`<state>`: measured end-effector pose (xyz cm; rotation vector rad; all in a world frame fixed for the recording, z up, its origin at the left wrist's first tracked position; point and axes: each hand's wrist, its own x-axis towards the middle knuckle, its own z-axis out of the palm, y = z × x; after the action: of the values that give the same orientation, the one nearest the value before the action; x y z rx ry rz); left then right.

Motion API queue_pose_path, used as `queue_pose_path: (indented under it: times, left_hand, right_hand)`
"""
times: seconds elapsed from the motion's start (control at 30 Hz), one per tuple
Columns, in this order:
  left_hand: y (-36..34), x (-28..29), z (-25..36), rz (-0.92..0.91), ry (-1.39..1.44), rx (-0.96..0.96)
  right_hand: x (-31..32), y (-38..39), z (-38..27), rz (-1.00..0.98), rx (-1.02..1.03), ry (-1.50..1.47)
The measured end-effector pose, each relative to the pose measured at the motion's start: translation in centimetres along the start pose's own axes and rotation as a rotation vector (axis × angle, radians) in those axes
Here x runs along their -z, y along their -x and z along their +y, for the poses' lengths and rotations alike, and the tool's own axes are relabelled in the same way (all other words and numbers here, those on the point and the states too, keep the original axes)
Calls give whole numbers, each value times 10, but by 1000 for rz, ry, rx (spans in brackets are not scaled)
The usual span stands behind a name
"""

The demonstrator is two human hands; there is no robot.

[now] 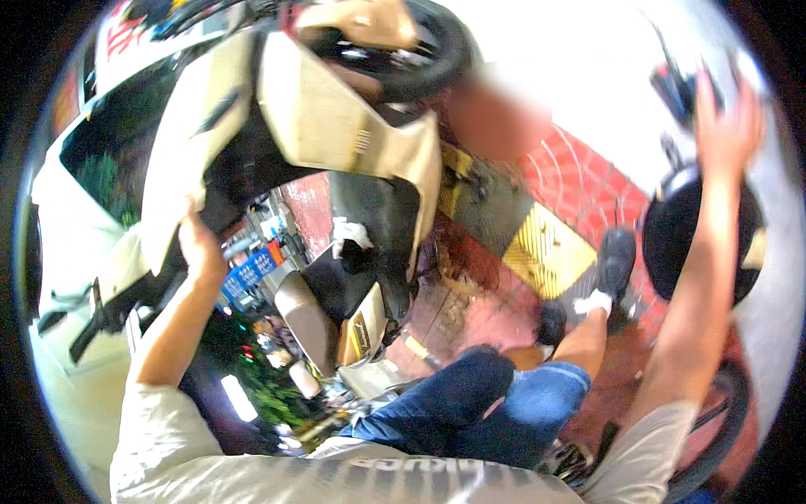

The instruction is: The person removes screws from the scooter's body panel using a power drill, pulls the panel away by hand, and disconnects several electrical wire connectors from the internal assembly.

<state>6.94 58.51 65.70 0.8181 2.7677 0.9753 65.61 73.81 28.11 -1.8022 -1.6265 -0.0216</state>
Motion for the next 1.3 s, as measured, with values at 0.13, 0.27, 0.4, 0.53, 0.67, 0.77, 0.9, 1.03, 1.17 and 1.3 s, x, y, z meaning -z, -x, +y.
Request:
queue_pose_path:
  times: [0.13, 0.27, 0.4, 0.53, 0.67, 0.77, 0.9, 1.03, 1.17, 1.3]
  left_hand:
    - [23, 0, 45, -7, -528, 25]
    - [24, 14, 22, -45, -363, -63]
    - [36, 29, 23, -202, -389, 63]
    - [37, 26, 42, -307, -355, 178]
    - [19, 30, 61, -628, -359, 398]
    - [28, 25, 61, -605, -310, 407]
    - [26, 34, 69, -344, -202, 285]
    - [54, 34, 60, -172, 333, 633]
    - [71, 67, 49, 700, 1282, 1219]
    - [5, 90, 91, 1063, 1231, 1005]
  right_hand:
    - [101, 85, -41, -143, -201, -193]
    - [230, 117, -93, -547, -678, -372]
    - [275, 49, -145, -919, -560, -385]
    - [234, -99, -243, -1098, -129, -359]
    - [140, -262, -358, -986, 336, -364]
    - [84, -352, -493, -902, 597, -375]
    - [36, -396, -681, -1065, 733, -529]
    - [20, -403, -808, -1245, 973, -518]
    - [-31, -390, -862, -1445, 931, -610]
    - [-91, -380, -864, -1668, 894, -467]
